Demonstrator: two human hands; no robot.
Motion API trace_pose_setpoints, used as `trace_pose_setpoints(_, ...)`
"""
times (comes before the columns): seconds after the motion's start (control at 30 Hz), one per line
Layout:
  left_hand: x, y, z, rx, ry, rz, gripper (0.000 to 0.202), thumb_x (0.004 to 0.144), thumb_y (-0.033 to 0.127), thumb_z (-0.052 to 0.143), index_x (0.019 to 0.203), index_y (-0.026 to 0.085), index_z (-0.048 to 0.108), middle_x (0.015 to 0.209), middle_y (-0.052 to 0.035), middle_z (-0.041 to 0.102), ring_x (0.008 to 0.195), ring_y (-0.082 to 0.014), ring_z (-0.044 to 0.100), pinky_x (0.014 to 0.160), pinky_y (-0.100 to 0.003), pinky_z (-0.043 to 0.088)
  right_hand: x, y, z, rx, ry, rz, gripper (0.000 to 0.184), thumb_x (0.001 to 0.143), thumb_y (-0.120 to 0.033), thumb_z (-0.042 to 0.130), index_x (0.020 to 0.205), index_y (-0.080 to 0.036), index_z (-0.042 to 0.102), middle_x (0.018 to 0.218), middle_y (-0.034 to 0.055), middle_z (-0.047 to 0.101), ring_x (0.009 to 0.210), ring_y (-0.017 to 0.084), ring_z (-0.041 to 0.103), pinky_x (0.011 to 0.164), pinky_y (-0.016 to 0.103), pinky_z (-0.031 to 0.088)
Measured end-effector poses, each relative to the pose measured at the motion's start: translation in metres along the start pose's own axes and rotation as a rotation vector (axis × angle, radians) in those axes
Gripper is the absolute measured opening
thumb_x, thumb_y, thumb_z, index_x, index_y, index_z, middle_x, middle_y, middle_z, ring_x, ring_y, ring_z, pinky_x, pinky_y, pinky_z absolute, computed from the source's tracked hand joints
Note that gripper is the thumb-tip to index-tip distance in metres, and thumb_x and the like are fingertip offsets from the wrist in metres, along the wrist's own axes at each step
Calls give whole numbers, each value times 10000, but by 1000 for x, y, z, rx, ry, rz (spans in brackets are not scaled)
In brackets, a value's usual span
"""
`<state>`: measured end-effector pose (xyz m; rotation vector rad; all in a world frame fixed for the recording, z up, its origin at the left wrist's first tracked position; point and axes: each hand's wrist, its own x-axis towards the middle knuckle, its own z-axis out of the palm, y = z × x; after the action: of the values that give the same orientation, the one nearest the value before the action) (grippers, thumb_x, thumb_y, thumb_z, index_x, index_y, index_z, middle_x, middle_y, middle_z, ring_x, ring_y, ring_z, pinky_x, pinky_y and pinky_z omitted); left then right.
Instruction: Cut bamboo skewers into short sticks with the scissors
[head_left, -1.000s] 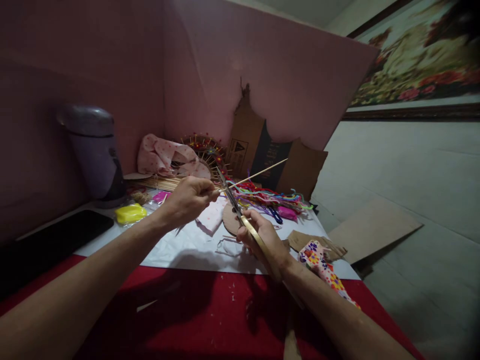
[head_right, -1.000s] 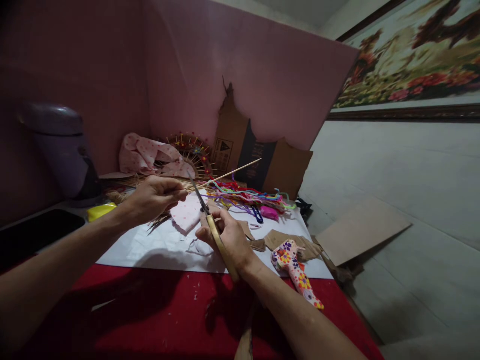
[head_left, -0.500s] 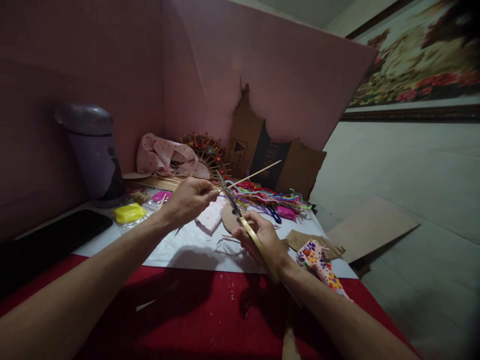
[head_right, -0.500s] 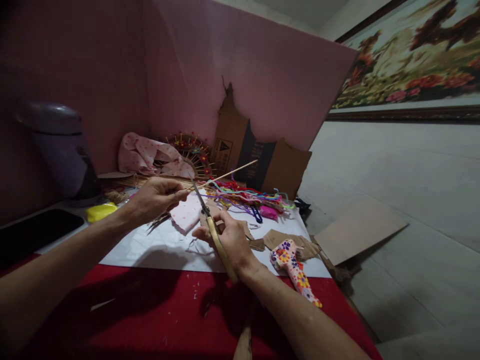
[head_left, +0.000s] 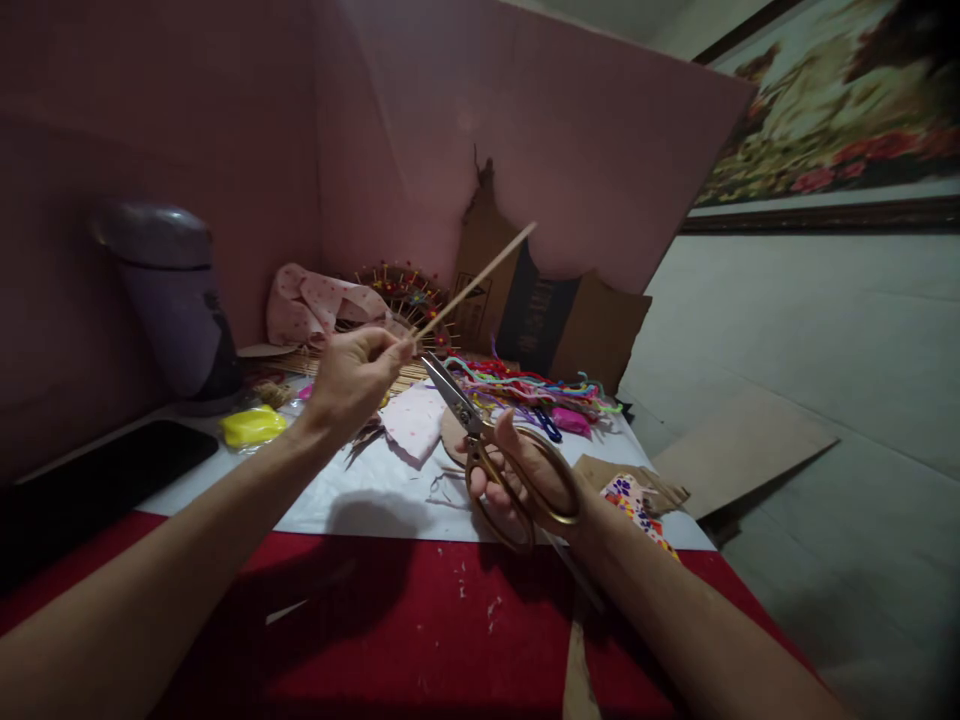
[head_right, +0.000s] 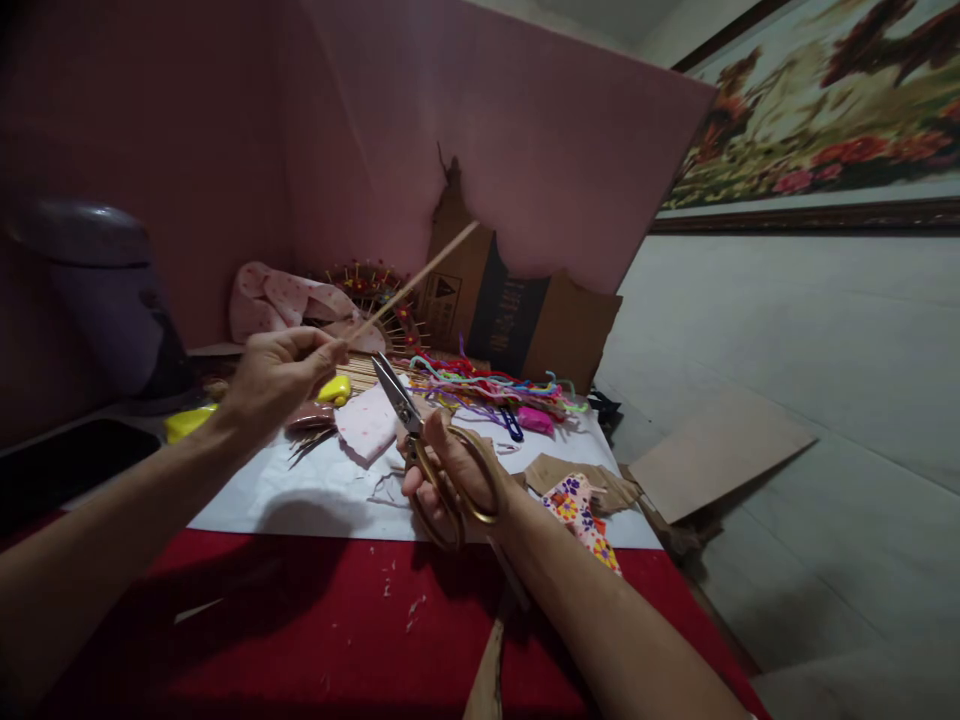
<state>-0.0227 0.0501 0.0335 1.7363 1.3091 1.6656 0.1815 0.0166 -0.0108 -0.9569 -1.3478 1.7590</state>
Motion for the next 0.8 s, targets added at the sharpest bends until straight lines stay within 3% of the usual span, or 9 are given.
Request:
trace_pose_setpoints(0.17, -16, 2, 17, -14, -313, -1, 299, 766, 388, 528, 597, 143, 555, 514, 34, 432, 471, -83, 354, 444, -217, 261, 3, -3, -3, 159, -179, 109, 750, 753, -769, 300, 961, -109, 587, 591, 27, 616, 337, 39, 441, 286, 118, 370)
trace_pose_setpoints(0.27, -22, 0, 23, 82, -395, -27, 340, 784, 419, 503, 598, 142, 570, 523, 23, 463, 486, -92, 383, 464, -222, 287, 5, -2, -5, 177, -219, 99, 768, 748, -784, 256, 987, -127, 574, 584, 21, 615, 331, 46, 438, 287, 129, 377)
trace_pose_setpoints(0.43, -32, -4, 32, 161, -516, -28, 349, 797, 393, 485, 568, 152, 589, 475, 27, 469, 447, -89, 361, 440, -219, 259, 7, 4, -5, 143, -179, 81, 749, 738, -788, 271, 944, -133, 570, 559, 8, 608, 335, 59, 470, 314, 148, 422)
trace_pose_setpoints(0.67, -36, 0, 32, 99, -490, -45, 256, 747, 230, 495, 506, 154, 537, 447, 38, 435, 433, -84, 351, 426, -216, 235, 7, 8, -5, 112, -129, 54, 711, 737, -782, 292, 935, -154, 560, 533, -11, 596, 323, 69, 462, 308, 158, 406)
trace_pose_setpoints(0.8, -31, 5, 27, -41, -392, -124, 268, 755, 269, 500, 509, 162, 488, 445, 54, 396, 410, -76, 320, 406, -213, 221, 8, 7, -5, 137, -198, 61, 754, 714, -800, 291, 956, -140, 562, 512, -12, 585, 328, 72, 468, 318, 155, 393)
